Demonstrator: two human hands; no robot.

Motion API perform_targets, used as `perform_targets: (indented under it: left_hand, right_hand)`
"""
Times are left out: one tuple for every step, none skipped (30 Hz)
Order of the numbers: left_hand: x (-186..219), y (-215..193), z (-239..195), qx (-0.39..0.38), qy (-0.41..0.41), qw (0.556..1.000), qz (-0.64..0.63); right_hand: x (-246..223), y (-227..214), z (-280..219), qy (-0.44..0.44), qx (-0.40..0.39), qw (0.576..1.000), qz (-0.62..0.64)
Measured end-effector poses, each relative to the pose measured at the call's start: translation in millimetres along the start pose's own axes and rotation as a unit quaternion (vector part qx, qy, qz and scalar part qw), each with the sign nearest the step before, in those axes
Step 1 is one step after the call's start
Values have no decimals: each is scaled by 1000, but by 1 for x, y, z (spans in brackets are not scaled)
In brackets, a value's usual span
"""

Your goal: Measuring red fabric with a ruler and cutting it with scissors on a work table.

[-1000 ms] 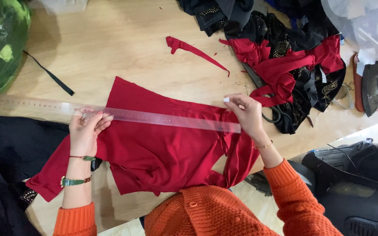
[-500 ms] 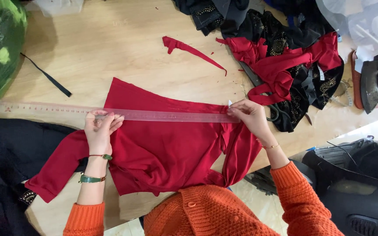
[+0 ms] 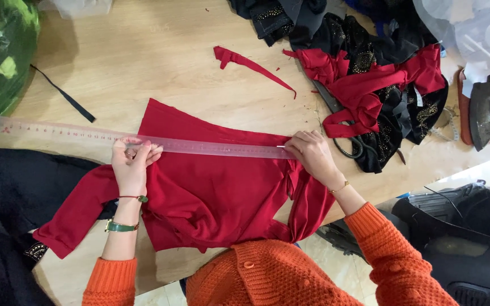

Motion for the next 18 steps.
perform_targets:
  left_hand:
    - [0,1,1,1,0,1000,0]
    - [0,2,2,0,2,1000,1]
    - [1,3,3,-1,4,1000,3]
    - [-1,3,5,0,4,1000,3]
    - [-1,3,7,-1,14,1000,5]
    - [-2,3,8,-2,23,1000,7]
    - [-1,3,9,-1,23,1000,7]
    - [0,4,11,-9,26,999,22]
    - [1,5,12,-16,29,999,36]
    - [-1,5,14,-16,29,999,36]
    - [-2,6,16,-17,33,999,37]
    - [-3,5,18,-19,37,998,38]
    - [-6,5,20,-18,37,998,38]
    - [-8,5,23,-21,40,998,39]
    - [-11,5,25,-23,43,998,40]
    - [-10,5,26,-23,43,998,40]
    - [-11,6,27,-24,40,998,37]
    - [-11,5,27,-25,36,998,34]
  right_hand:
    - [-1,2,2,-1,-1,1000,0]
    - [-2,5,3,1,1,1000,5]
    - [-3,7,5,2,2,1000,10]
    - [-7,7,8,1,2,1000,10]
    - [-10,8,12,0,0,1000,22]
    - [-14,9,14,0,-2,999,34]
    - [-19,8,18,-1,-3,999,34]
    - [-24,7,22,1,-5,999,39]
    - [-29,7,25,4,-8,999,44]
    - [-29,14,27,3,-8,999,44]
    - [-30,20,29,6,-6,999,47]
    - [-31,28,31,10,-4,999,49]
    - [-35,30,34,9,-4,999,50]
    - [-39,32,38,8,-4,998,58]
    - [-44,33,42,7,-4,998,66]
    - [-48,34,46,6,-4,998,66]
    - [-53,36,50,6,-5,997,72]
    - [-58,37,53,6,-7,997,79]
Point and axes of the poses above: each hand's wrist, its own z-axis towards the middle knuckle, its own y-axis out of the palm, x = y × z, the point moved 6 cm from there along z, towards the middle knuckle, and after that the axes turned 4 degrees about x, right-handed, at the moved point
